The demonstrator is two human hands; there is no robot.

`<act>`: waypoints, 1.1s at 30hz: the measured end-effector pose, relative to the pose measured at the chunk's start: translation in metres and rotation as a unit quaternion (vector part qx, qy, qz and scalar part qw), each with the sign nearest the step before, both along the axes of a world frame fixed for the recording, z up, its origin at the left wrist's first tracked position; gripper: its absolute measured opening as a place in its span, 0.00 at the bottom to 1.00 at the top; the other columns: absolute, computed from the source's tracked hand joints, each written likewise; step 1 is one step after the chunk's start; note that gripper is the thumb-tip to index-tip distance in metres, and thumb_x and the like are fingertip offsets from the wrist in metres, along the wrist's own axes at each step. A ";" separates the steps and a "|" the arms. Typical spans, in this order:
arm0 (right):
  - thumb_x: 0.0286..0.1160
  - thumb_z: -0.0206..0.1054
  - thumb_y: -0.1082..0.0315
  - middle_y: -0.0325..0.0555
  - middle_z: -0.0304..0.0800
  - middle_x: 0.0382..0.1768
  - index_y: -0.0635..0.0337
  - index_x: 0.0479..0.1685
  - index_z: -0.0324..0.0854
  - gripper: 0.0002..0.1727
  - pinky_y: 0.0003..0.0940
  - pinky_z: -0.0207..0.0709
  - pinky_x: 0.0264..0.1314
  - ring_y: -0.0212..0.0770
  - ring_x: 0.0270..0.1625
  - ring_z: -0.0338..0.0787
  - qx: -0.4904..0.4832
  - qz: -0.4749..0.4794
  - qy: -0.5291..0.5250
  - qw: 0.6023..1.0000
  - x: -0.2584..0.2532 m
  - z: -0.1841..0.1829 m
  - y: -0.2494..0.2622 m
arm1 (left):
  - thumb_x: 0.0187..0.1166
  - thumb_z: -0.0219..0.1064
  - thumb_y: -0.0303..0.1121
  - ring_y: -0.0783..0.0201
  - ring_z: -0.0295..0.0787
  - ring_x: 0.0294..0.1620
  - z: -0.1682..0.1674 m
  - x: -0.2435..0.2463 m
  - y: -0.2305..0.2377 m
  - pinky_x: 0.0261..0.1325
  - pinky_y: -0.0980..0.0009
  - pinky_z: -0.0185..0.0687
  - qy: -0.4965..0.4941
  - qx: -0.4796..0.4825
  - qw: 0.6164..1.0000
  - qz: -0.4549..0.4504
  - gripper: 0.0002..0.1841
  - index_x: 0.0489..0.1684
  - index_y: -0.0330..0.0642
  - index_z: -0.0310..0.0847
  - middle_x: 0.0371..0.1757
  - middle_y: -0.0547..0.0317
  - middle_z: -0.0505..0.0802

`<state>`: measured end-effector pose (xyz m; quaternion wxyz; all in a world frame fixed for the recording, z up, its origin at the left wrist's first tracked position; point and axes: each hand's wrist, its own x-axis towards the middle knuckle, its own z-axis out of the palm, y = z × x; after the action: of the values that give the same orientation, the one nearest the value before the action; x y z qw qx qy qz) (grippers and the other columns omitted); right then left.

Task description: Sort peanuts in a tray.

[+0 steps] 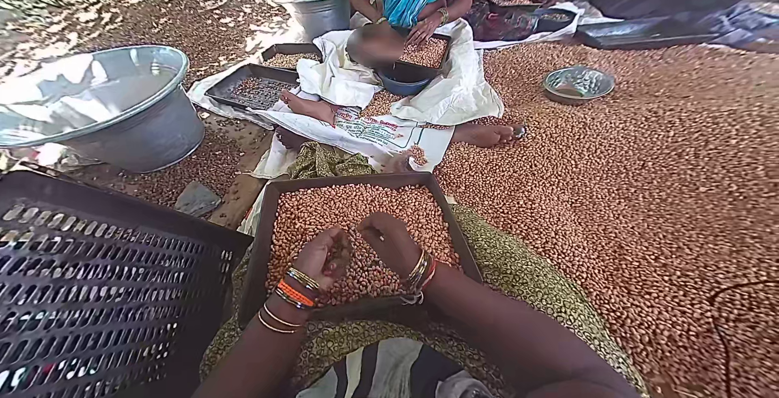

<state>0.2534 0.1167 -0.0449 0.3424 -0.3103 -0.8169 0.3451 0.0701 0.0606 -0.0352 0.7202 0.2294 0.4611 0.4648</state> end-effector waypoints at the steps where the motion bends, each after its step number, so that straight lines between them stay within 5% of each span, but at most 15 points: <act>1: 0.79 0.62 0.77 0.60 0.93 0.48 0.71 0.49 0.90 0.11 0.38 0.84 0.64 0.48 0.53 0.93 -0.013 0.044 -0.039 0.998 -0.001 -0.003 -0.001 | 0.96 0.28 0.42 0.79 0.61 0.08 0.000 0.001 0.000 0.11 0.85 0.55 -0.013 0.026 0.998 0.050 0.28 0.25 0.51 0.71 0.17 0.70 0.78; 5: 0.77 0.68 0.76 0.58 0.91 0.65 0.62 0.57 0.91 0.14 0.58 0.69 0.83 0.61 0.76 0.83 0.043 0.332 -0.144 0.931 -0.022 -0.022 -0.017 | 0.94 0.24 0.41 0.79 0.63 0.07 -0.006 0.002 0.006 0.11 0.84 0.58 -0.052 0.125 0.975 0.178 0.31 0.21 0.54 0.72 0.14 0.72 0.79; 8: 0.86 0.63 0.69 0.48 0.87 0.73 0.52 0.62 0.92 0.15 0.69 0.60 0.84 0.61 0.85 0.73 0.052 0.405 -0.212 0.888 -0.024 -0.028 -0.015 | 0.94 0.21 0.45 0.77 0.65 0.08 -0.010 0.002 0.006 0.11 0.83 0.61 -0.061 0.134 0.974 0.171 0.32 0.24 0.52 0.72 0.16 0.70 0.79; 12: 0.80 0.69 0.68 0.55 0.90 0.63 0.57 0.53 0.93 0.10 0.67 0.71 0.74 0.63 0.74 0.81 0.069 0.391 -0.307 0.865 -0.006 -0.028 0.005 | 0.94 0.19 0.47 0.76 0.65 0.08 -0.007 0.003 0.006 0.11 0.82 0.61 -0.055 0.118 0.978 0.160 0.34 0.24 0.52 0.72 0.15 0.69 0.79; 16: 0.76 0.67 0.78 0.60 0.87 0.69 0.65 0.49 0.93 0.10 0.60 0.68 0.82 0.63 0.78 0.79 0.022 0.222 -0.302 0.927 0.022 -0.019 0.033 | 0.94 0.20 0.49 0.75 0.64 0.08 -0.005 0.003 0.006 0.11 0.81 0.59 -0.025 0.078 0.985 0.152 0.33 0.25 0.51 0.70 0.15 0.68 0.77; 20: 0.82 0.57 0.79 0.61 0.90 0.61 0.68 0.53 0.89 0.15 0.46 0.73 0.80 0.54 0.71 0.86 -0.037 0.103 -0.265 0.958 0.046 0.006 0.048 | 0.95 0.20 0.50 0.74 0.62 0.08 -0.004 0.003 0.006 0.11 0.81 0.56 -0.001 0.047 0.988 0.147 0.33 0.26 0.51 0.69 0.15 0.68 0.75; 28: 0.88 0.57 0.71 0.62 0.91 0.51 0.67 0.51 0.88 0.13 0.63 0.79 0.65 0.63 0.60 0.89 -0.032 0.199 -0.400 0.894 0.029 0.010 0.027 | 0.95 0.21 0.49 0.74 0.62 0.08 -0.003 0.003 0.005 0.11 0.81 0.56 0.004 0.030 0.990 0.141 0.32 0.28 0.49 0.70 0.15 0.67 0.76; 33: 0.81 0.65 0.71 0.62 0.90 0.52 0.65 0.47 0.89 0.09 0.69 0.80 0.59 0.65 0.59 0.89 -0.031 0.241 -0.472 0.847 0.026 0.000 0.026 | 0.95 0.22 0.52 0.74 0.62 0.10 0.002 0.003 0.003 0.12 0.81 0.56 0.033 -0.009 0.999 0.031 0.34 0.32 0.46 0.74 0.19 0.65 0.78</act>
<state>0.2798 0.1426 -0.0451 -0.1883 -0.2397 -0.9180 0.2535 0.0734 0.0632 -0.0328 0.6921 0.2240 0.4952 0.4749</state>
